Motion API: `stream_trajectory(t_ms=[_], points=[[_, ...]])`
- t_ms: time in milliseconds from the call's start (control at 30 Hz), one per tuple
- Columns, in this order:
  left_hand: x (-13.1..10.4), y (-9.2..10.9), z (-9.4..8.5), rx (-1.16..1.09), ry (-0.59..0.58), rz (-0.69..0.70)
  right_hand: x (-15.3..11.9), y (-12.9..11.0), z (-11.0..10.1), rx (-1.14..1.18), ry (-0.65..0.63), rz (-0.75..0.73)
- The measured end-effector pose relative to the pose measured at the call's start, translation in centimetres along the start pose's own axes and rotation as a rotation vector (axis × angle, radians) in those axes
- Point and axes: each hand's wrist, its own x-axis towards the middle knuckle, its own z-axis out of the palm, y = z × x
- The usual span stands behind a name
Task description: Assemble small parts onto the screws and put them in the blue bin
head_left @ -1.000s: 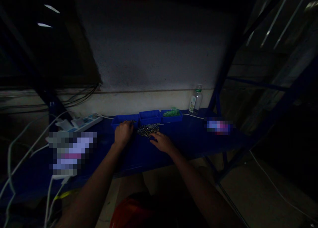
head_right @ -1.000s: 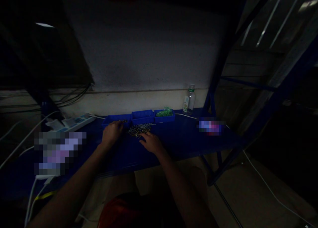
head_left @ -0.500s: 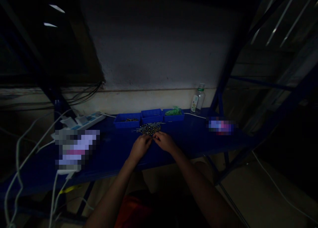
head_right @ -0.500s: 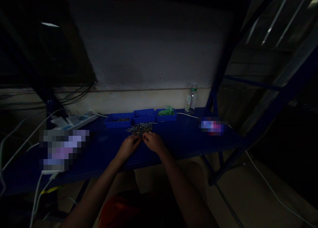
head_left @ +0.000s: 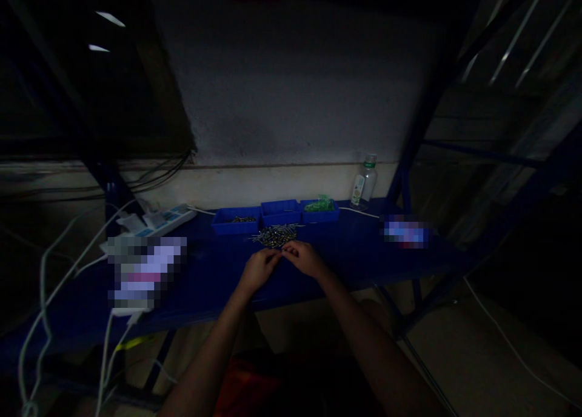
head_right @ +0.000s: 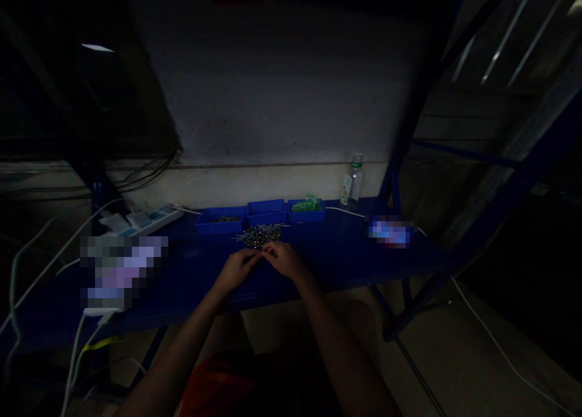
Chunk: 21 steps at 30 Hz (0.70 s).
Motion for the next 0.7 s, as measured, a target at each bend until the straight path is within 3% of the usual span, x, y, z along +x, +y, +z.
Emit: stream_trajectory(t_ms=[700], points=[[0.06,-0.17,0.07,-0.024,-0.014,-0.009,-0.09,0.15,0.04,0.032,0.003,0.001]])
